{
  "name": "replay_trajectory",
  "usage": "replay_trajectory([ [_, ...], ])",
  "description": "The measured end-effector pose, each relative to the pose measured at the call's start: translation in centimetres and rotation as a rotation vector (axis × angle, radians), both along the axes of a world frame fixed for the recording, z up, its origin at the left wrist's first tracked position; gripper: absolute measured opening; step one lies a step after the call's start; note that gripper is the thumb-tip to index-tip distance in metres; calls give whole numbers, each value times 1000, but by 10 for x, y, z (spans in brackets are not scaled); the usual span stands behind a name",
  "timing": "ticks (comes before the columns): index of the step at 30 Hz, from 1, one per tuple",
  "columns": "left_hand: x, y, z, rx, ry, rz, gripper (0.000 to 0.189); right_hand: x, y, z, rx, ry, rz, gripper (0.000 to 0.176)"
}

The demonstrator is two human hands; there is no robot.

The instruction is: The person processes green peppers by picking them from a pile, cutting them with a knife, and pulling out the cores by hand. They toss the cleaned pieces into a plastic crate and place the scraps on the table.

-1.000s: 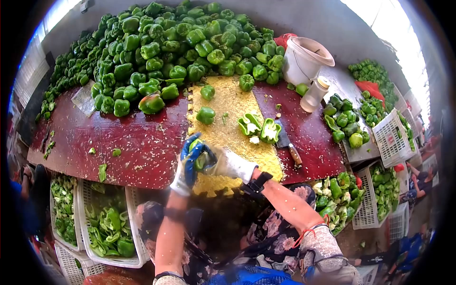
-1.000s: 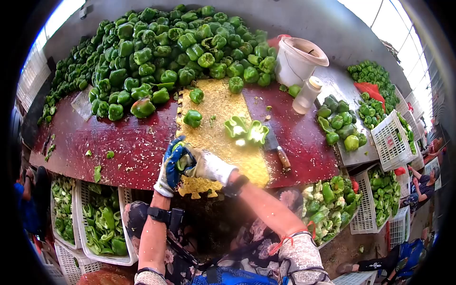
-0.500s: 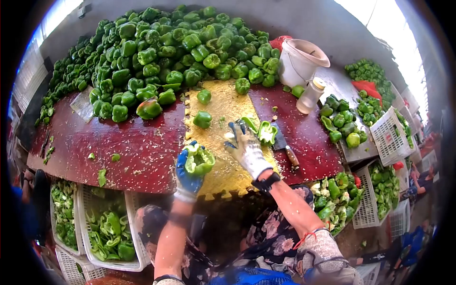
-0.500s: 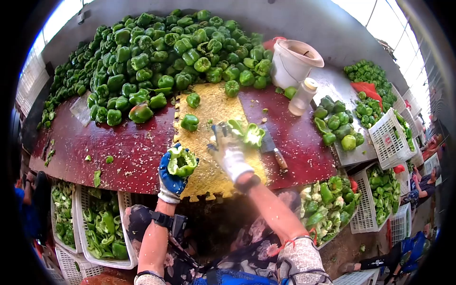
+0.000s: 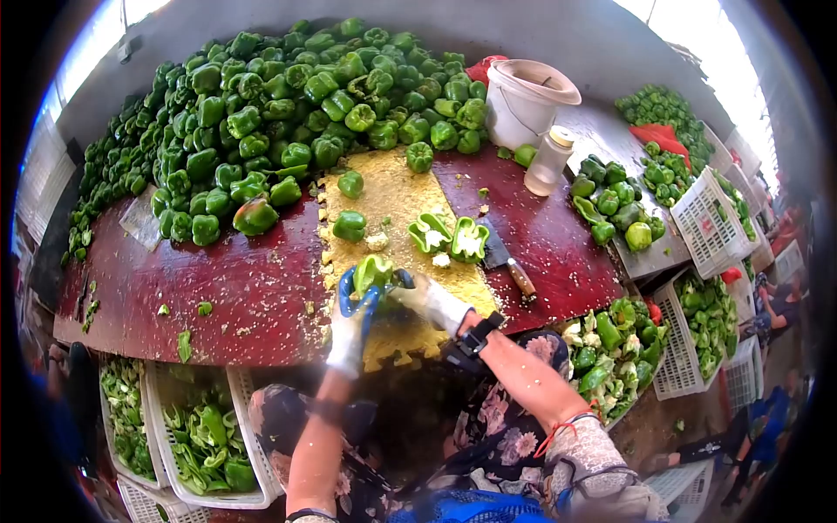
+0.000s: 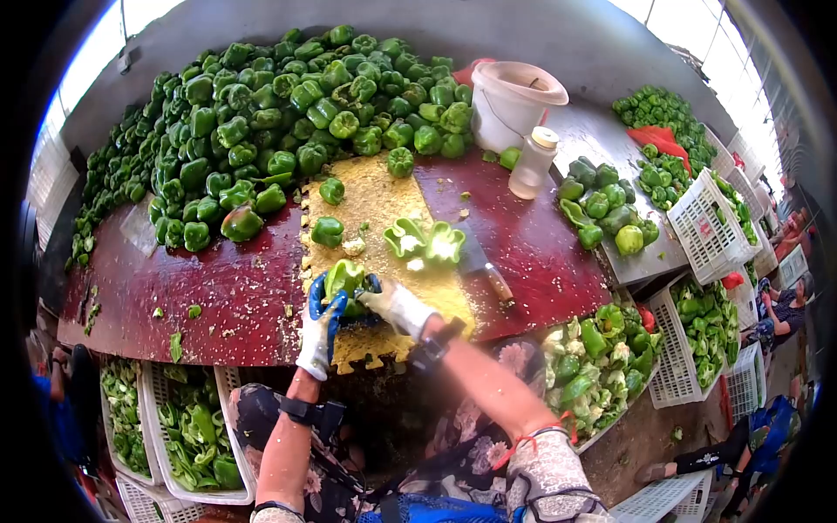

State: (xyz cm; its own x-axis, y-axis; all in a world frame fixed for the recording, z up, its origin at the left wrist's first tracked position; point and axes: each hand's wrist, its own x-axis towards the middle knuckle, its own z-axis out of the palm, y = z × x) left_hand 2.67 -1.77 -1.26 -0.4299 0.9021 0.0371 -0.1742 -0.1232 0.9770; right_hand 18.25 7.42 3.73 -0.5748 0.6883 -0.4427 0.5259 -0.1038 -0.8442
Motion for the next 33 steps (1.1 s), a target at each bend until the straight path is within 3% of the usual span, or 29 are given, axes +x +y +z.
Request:
replay_trajectory([
  [1, -9, 6, -25, -59, 142, 60, 55, 10, -8, 31, 30, 8, -29, 59],
  [2, -13, 10, -34, -139, 90, 56, 48, 23, -17, 56, 59, 14, -56, 58],
  [3, -5, 9, -27, -96, -145, 136, 42, 41, -4, 53, 253, -40, -103, 52],
  [4, -7, 11, -27, -140, -100, 153, 40, 58, 9, 50, 444, -115, -162, 47],
  [5, -9, 13, -27, -184, -56, 171, 38, 72, 3, 83, 467, -239, -276, 52],
  [6, -4, 9, -9, -237, -84, 172, 38, 97, 26, 69, 750, -560, -188, 60],
  [7, -3, 12, -15, -233, -89, 172, 38, 124, 40, 57, 809, -671, -195, 65],
  [9, -2, 18, -34, -197, 171, 281, 39, 157, 43, 48, 775, -804, -164, 56],
  [11, 2, 18, -29, -181, 201, 303, 41, 176, 51, 34, 623, -873, -27, 52],
  [13, 16, 8, 8, -294, 102, 288, 43, 185, 50, 27, 671, -805, -47, 50],
  [15, 17, 12, -5, -336, 108, 276, 45, 187, 44, 40, 486, -554, -210, 41],
  [16, 14, 17, -28, -192, 325, 358, 45, 207, 61, 7, 531, -423, -293, 32],
  [17, 16, 19, -25, -44, 535, 441, 45, 207, 53, 26, 361, -283, -422, 26],
  [21, 34, 8, -6, -70, 489, 374, 46, 221, 50, 20, 409, -237, -576, 27],
  [23, 38, 9, -5, -106, 559, 357, 50, 209, 36, 19, 474, -64, -700, 31],
  [24, 43, 7, -1, -197, 598, 365, 57, 188, 15, 43, 386, 76, -772, 35],
  [25, 47, 6, 0, -289, 637, 372, 63, 171, -4, 68, 550, -49, -693, 37],
  [26, 48, 8, -6, -325, 675, 366, 77, 167, -1, 55, 542, -38, -670, 39],
  [29, 47, 16, -21, -342, 613, 263, 85, 138, -28, 58, 637, -42, -453, 46],
  [31, 51, 15, -14, -377, 613, 238, 87, 119, -54, 50, 1024, -133, -302, 54],
  [32, 54, 15, -7, -378, 599, 243, 86, 112, -58, 43, 1003, -269, -188, 63],
  [33, 56, 14, -3, -379, 585, 250, 86, 106, -62, 28, 1004, -239, -150, 65],
])
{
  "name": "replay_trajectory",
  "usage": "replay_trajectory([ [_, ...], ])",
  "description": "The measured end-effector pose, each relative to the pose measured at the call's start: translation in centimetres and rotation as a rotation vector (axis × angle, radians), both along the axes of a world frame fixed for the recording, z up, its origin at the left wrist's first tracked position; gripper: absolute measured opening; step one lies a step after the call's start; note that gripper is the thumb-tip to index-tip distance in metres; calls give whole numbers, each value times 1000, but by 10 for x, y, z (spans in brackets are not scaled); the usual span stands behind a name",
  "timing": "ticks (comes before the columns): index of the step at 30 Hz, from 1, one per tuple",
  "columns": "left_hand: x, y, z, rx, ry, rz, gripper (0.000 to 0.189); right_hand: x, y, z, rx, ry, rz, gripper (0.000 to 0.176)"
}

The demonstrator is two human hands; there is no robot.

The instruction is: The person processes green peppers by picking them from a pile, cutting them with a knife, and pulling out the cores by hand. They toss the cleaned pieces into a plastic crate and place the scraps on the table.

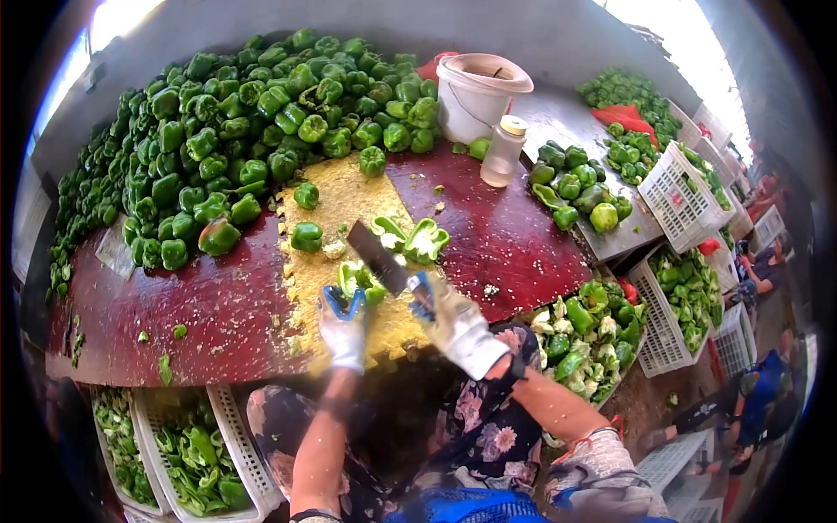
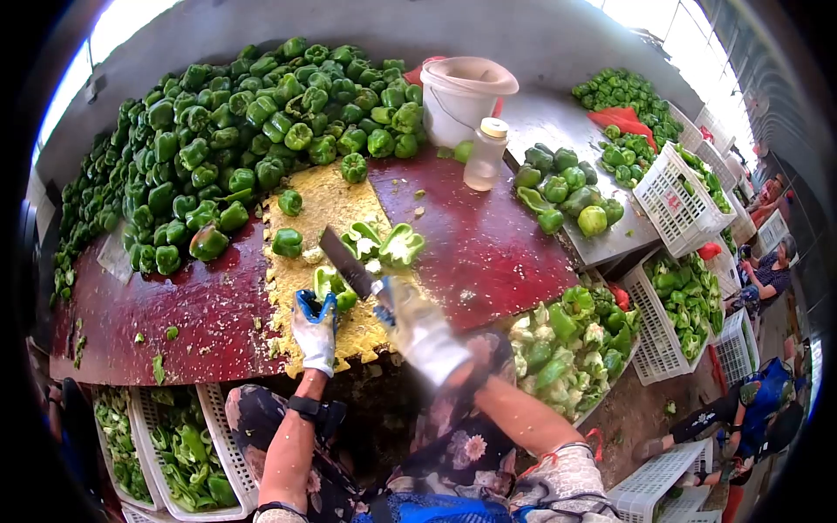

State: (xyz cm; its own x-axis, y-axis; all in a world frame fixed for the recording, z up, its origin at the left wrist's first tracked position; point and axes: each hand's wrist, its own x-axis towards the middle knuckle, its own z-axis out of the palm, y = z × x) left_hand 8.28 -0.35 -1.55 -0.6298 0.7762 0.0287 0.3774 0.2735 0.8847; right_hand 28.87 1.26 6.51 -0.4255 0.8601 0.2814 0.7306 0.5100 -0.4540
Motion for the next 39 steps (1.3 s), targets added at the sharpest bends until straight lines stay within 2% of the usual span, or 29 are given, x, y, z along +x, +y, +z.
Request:
replay_trajectory([
  [1, 3, -2, 4, 0, 0, -2, 86, -6, -4, -15, -5, 8, 46, 68],
  [2, 6, -4, 4, -15, 58, 7, 86, -13, -9, -15, 76, -285, -6, 70],
  [3, 8, -5, 5, -29, 115, 16, 85, -17, -12, -15, 22, -320, 6, 67],
  [4, 7, -4, 3, -30, 113, 14, 85, -21, -15, -15, 68, -490, 19, 63],
  [10, 4, 4, 1, -56, 42, -6, 77, -32, -10, -9, 48, -570, -7, 63],
  [12, 1, 10, -5, 71, -141, 3, 69, -25, -6, -7, 104, -503, 32, 66],
  [14, -3, 16, -15, 182, 25, -17, 58, -23, -2, -2, 65, -478, 41, 68],
  [16, 2, 21, -12, 177, 58, 119, 41, -21, -3, 6, 3, -517, -1, 71],
  [17, 1, 23, -16, 246, 68, 112, 29, -20, -7, 8, 62, -501, 9, 68],
  [18, 1, 26, -20, 245, 67, 111, 29, -24, -4, 8, 61, -501, 9, 68],
  [19, 1, 28, -24, 263, 99, 102, 26, -31, 1, 7, -56, -536, -8, 65],
  [21, 5, 29, -28, 326, 105, 77, 22, -35, 6, -14, -81, -726, 32, 63],
  [22, 3, 34, -24, 335, 112, 66, 22, -37, 10, -19, -96, -696, 13, 61],
  [24, 6, 23, -6, 245, -237, 35, 27, -43, 14, -23, -45, -699, 26, 61],
  [25, 5, 21, 1, 258, -202, 39, 20, -39, 16, -24, -40, -697, 17, 61],
  [26, -4, 25, -3, 157, -410, 41, 17, -35, 21, -27, -64, -660, -2, 61],
  [27, -8, 26, -3, 189, -547, 48, 14, -32, 27, -35, -92, -621, -13, 61],
  [28, -12, 24, -3, 217, -682, 56, 13, -15, 33, -60, 31, -325, 36, 64],
  [29, -17, 21, -2, 219, -675, 63, 13, -12, 31, -41, -258, -277, -13, 65],
  [31, -25, 16, -4, 260, -931, 29, 13, -7, 34, -20, -574, -314, -27, 71],
  [32, -32, 11, -6, 326, -1062, -14, 14, -13, 33, -9, -572, -312, -22, 71],
  [34, -39, 3, 2, 307, -1095, 27, 13, -29, 23, 15, -179, -714, -93, 70],
  [35, -44, 1, -3, 304, -1072, 29, 11, -27, 23, -2, 53, -387, -70, 65],
  [36, -46, -1, 1, 307, -1071, 35, 11, -33, 23, -6, 54, -387, -64, 65],
  [37, -47, -4, 3, 290, -1042, 21, 10, -42, 23, -12, 195, -343, 79, 64],
  [39, -45, -12, 10, 297, -1053, -34, 8, -74, 11, 16, 57, -614, 250, 57],
])
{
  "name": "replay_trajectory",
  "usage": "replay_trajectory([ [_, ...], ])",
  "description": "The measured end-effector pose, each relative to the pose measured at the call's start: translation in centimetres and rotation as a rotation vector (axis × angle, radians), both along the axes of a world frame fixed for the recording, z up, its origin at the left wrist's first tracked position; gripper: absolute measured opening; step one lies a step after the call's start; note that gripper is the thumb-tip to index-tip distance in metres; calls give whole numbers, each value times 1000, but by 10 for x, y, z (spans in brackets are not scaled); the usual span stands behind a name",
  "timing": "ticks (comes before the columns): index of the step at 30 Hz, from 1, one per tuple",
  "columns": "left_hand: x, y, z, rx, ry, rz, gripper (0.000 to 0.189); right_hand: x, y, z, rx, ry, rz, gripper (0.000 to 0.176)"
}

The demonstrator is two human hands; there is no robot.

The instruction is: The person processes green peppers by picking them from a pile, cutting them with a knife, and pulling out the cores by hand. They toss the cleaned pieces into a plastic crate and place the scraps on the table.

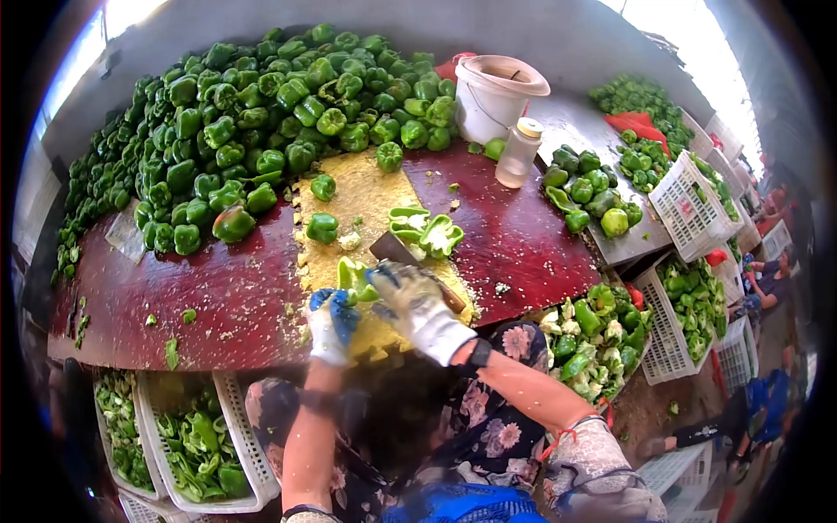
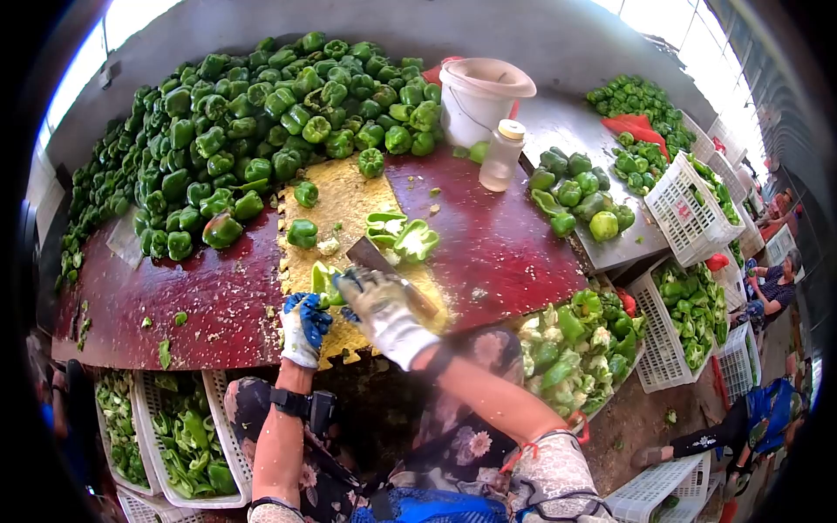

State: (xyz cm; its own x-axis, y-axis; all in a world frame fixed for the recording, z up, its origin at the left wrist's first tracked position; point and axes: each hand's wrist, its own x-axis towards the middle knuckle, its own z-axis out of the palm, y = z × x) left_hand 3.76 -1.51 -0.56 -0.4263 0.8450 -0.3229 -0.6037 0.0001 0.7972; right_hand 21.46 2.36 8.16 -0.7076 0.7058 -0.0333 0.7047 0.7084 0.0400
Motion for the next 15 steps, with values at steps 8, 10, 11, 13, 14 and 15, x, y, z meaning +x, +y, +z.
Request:
replay_trajectory([
  [8, -35, -30, 35, 142, -37, 104, 22, -51, 14, -10, -789, 1016, -219, 46],
  [10, -47, -32, 30, 66, 33, 232, 24, -55, 36, -41, -1134, 1378, -292, 49],
  [11, -50, -34, 31, 67, 45, 283, 25, -58, 46, -51, -1216, 1436, -375, 49],
  [13, -60, -34, 15, 4, -123, 294, 24, -60, 58, -86, -1010, 1116, -510, 46],
  [14, -60, -35, 11, -19, -124, 264, 24, -61, 59, -82, -1078, 1159, -472, 46],
  [15, -59, -35, 6, -44, -137, 243, 24, -59, 53, -63, -1118, 1231, -512, 45],
])
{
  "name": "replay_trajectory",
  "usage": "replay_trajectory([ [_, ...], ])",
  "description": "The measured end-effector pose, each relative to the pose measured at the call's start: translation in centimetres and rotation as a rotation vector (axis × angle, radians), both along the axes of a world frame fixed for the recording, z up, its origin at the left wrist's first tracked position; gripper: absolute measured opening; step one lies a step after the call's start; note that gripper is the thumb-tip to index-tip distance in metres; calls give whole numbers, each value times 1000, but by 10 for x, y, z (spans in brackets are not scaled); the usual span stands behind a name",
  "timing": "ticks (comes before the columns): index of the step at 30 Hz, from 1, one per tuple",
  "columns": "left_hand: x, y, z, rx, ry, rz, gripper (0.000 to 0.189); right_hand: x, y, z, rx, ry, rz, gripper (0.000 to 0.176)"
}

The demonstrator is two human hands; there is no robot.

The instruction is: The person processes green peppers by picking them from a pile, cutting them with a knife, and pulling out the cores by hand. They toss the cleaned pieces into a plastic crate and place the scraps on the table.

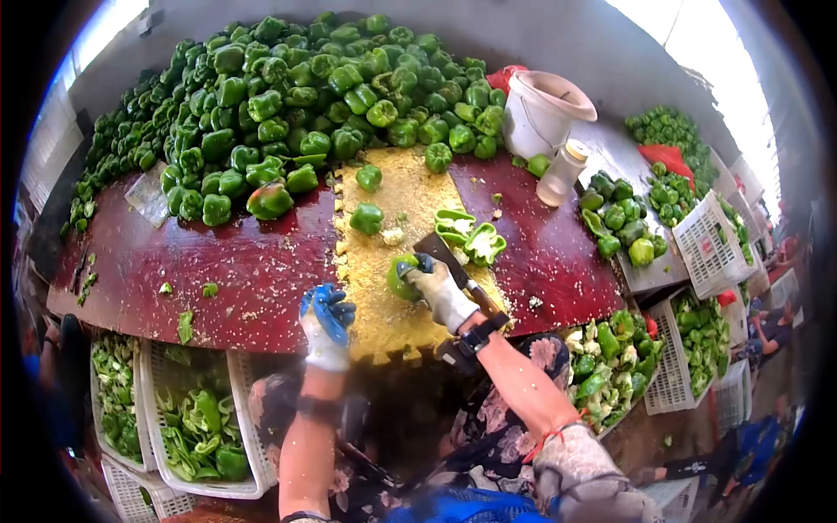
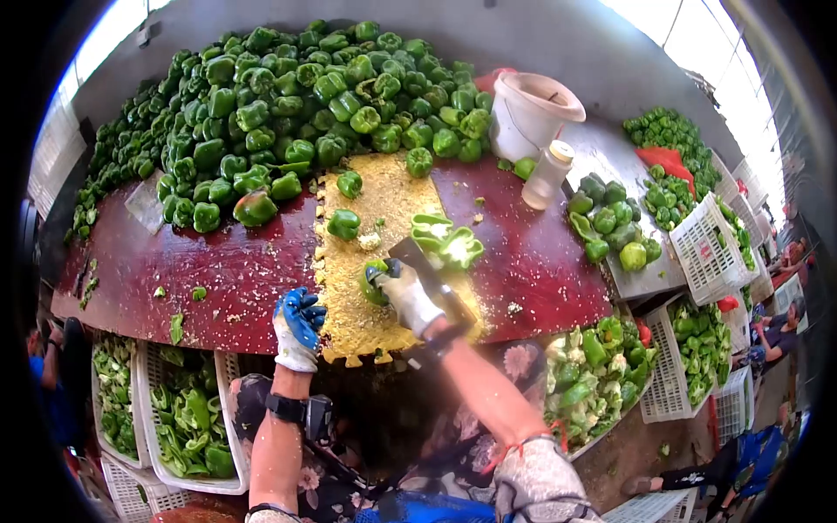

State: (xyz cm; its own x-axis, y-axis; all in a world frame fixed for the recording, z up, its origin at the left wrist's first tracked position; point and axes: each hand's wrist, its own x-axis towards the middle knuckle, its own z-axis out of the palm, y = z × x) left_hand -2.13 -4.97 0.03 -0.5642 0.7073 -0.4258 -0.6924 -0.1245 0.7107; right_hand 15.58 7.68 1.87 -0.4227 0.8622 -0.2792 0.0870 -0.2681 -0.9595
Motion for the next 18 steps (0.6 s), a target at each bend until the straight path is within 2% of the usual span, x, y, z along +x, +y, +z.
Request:
replay_trajectory([
  [1, 1, 0, -6, -9, 3, -4, 24, -6, 8, -14, -26, -13, -135, 41],
  [2, 1, 0, -12, -10, 0, -13, 24, -15, -1, -6, -26, -16, -144, 41],
  [4, -2, 8, -33, 14, -85, -15, 26, -38, -31, 40, -12, 370, -49, 39],
  [6, 6, 4, -41, 171, -7, -76, 28, -67, -71, 79, 30, 450, 259, 39],
  [7, 16, -2, -37, 290, 64, -86, 27, -72, -99, 117, 52, 438, 445, 43],
  [8, 12, -2, -53, 279, 190, -87, 27, -74, -118, 146, 69, 424, 634, 46],
  [9, 5, -4, -72, 264, 315, -86, 28, -71, -117, 154, 71, 427, 625, 46],
  [10, -3, -4, -90, 250, 439, -85, 29, -65, -112, 161, 119, 240, 563, 51],
  [11, -9, -1, -101, 241, 562, -78, 29, -71, -85, 127, 258, 164, 502, 56],
  [12, 4, -5, -60, 199, 362, -78, 29, -76, -59, 95, 391, 75, 433, 61],
  [13, 17, -9, -16, 157, 156, -55, 29, -55, -31, 99, 491, -174, 281, 59],
  [14, 6, -7, -25, 223, -59, -91, 27, -23, -28, 156, 182, -368, 261, 56],
  [16, 19, -10, -1, 109, 1, -65, 30, 1, 57, 72, 712, -711, -129, 45],
  [18, 20, -7, -5, 98, -26, -69, 29, 30, 92, 84, 713, -1138, -103, 45],
])
